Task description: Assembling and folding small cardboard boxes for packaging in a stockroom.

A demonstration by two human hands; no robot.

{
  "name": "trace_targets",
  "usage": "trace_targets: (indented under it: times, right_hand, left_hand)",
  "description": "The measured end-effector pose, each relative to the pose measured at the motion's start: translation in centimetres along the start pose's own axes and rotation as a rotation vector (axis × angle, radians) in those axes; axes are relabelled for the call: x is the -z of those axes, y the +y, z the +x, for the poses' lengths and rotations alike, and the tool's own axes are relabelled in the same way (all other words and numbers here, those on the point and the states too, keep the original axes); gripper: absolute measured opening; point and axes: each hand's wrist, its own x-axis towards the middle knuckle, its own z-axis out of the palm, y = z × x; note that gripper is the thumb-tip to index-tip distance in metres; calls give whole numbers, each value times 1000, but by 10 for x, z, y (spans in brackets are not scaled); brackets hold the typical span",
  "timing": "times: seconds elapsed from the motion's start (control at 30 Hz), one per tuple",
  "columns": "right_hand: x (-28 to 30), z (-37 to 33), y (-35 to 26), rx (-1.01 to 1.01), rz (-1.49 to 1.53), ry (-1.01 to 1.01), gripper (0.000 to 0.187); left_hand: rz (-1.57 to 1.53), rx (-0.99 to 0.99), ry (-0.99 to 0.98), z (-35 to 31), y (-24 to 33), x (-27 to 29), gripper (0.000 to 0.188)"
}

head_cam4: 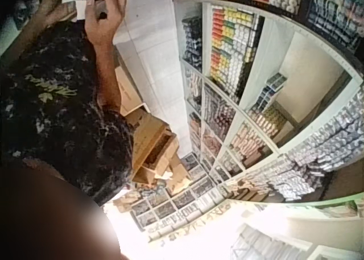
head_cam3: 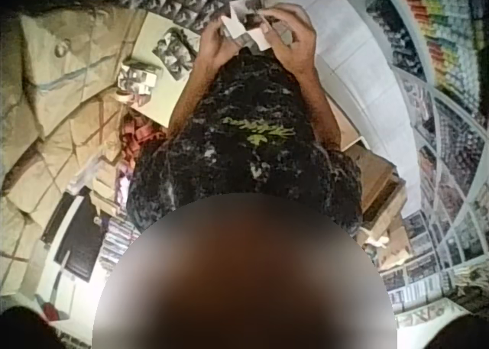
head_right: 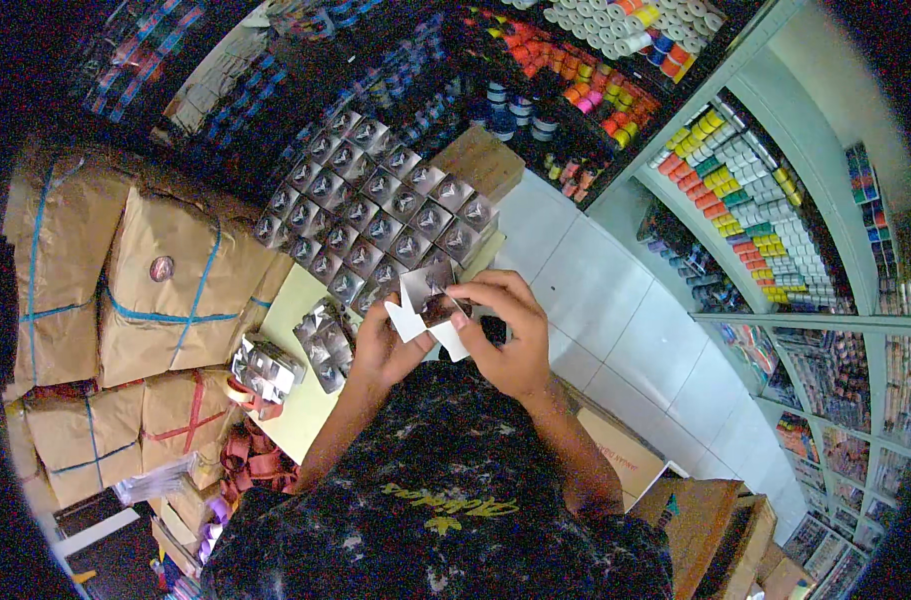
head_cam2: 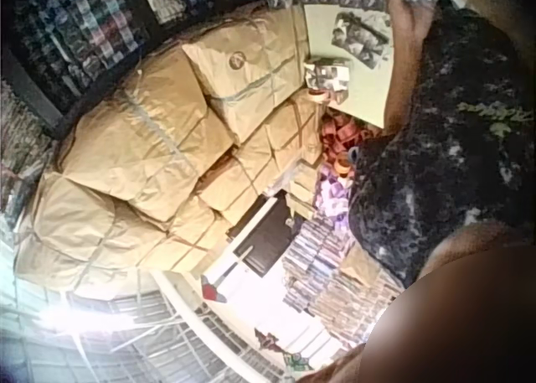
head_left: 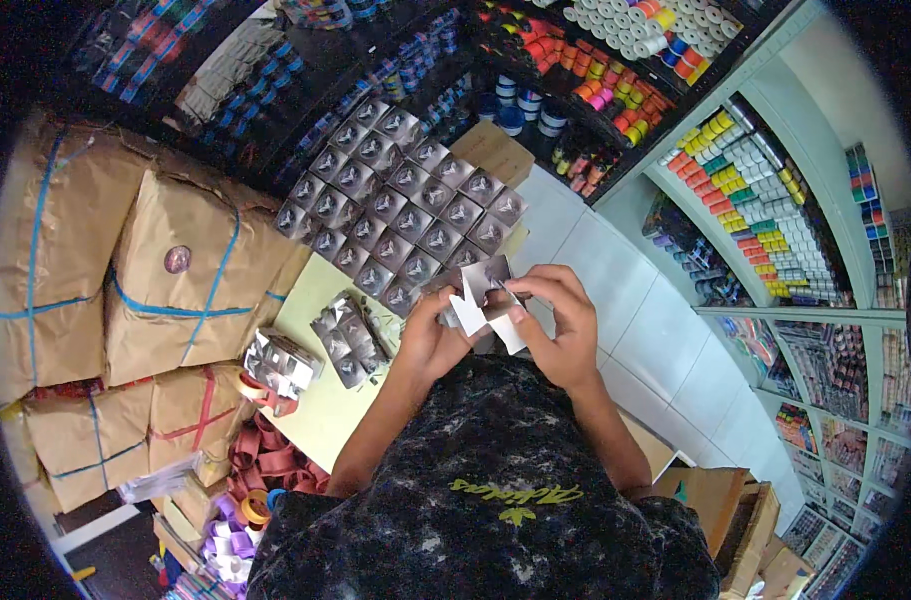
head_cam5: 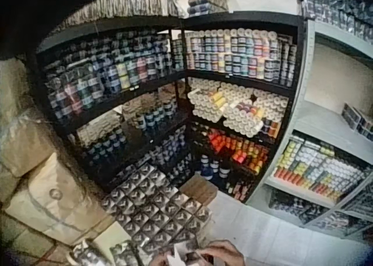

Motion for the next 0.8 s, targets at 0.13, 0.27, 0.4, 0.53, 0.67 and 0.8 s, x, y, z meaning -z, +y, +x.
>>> trace_targets:
  times: [0.13, 0.27, 0.4, 0.53, 0.67, 0.8]
  right_hand:
    - [4, -4, 2, 26, -37, -52, 25]
    - [5, -6, -2, 18, -73, -47, 26]
    - [6, -10, -2, 22, -84, -38, 27]
    - [7, -14, 5, -13, -13, -25, 28]
    - [9, -17, 9, -49, 66, -8, 27]
    - [11, -20, 13, -21, 21, -16, 27]
  left_hand:
    - [-16, 4, 18, -4, 0, 1, 57]
    - [1, 41, -9, -7, 1, -2, 59]
    - [9, 52, -3, -8, -3, 3, 58]
    - [55, 57, 9, -9, -6, 9, 52]
    - [85, 49, 26, -8, -9, 2, 48]
    - [107, 44, 52, -8, -12, 12, 48]
